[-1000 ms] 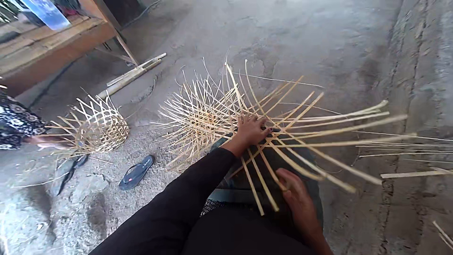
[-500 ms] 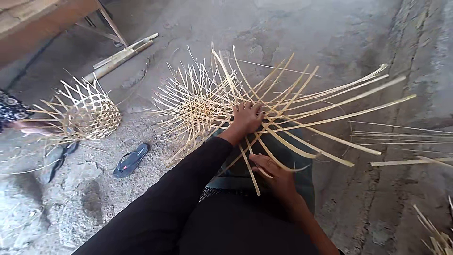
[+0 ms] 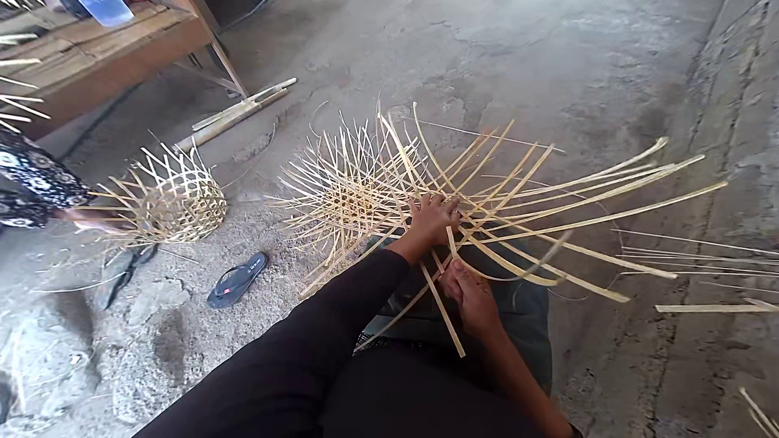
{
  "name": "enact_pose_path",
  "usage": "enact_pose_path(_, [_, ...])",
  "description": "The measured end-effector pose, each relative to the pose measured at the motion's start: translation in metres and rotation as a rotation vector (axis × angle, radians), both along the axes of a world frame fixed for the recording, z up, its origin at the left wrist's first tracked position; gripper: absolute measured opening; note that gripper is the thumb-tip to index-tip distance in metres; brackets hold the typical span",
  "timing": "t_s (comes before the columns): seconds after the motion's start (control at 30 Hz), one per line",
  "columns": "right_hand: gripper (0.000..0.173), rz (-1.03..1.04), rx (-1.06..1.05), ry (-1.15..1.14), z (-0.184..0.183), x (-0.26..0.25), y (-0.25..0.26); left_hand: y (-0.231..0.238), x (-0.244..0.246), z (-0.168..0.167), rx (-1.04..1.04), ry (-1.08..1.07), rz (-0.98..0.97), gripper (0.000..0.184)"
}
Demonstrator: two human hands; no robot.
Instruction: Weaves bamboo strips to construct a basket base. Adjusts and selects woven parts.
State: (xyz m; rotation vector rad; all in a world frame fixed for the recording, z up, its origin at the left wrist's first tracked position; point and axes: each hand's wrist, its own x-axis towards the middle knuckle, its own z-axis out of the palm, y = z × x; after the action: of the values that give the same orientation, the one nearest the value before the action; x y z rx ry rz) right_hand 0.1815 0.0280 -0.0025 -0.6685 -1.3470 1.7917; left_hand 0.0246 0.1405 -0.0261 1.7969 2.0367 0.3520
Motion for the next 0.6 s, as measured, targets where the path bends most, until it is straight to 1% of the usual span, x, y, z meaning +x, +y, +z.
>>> enact_pose_path(0.1, [0.043, -0.078, -0.007, 0.006, -0.002, 0.003, -0.018, 0.000, 0.004, 0.000, -0.039, -0.038, 0.005, 0.050])
enact_pose_path(0.3, [0.040, -0.091, 0.019, -0.044, -0.002, 0.037, -0.053, -0.002, 0.010, 0.000, -0.018, -0.051, -0.004, 0.050])
enact_pose_path(0.37, [0.041, -0.078, 0.036, -0.022, -0.009, 0.043, -0.057, -0.001, 0.009, 0.003, -0.028, -0.044, -0.007, 0.050])
enact_pose_path(0.43, [0.042, -0.078, 0.156, -0.058, -0.014, 0.049, -0.052, 0.005, 0.007, 0.000, -0.046, -0.009, -0.013, 0.050])
enact_pose_path(0.5, [0.036, -0.118, 0.352, -0.145, -0.020, 0.064, -0.046, 0.011, 0.003, 0.003, -0.067, -0.022, -0.015, 0.049])
enact_pose_path(0.53, [0.042, -0.134, 0.410, -0.194, -0.021, 0.070, -0.046, 0.014, 0.001, 0.004, -0.076, -0.027, -0.012, 0.048])
enact_pose_path(0.6, [0.076, -0.141, 0.362, -0.269, -0.023, 0.078, -0.057, 0.015, 0.000, 0.005, -0.093, -0.047, -0.002, 0.048])
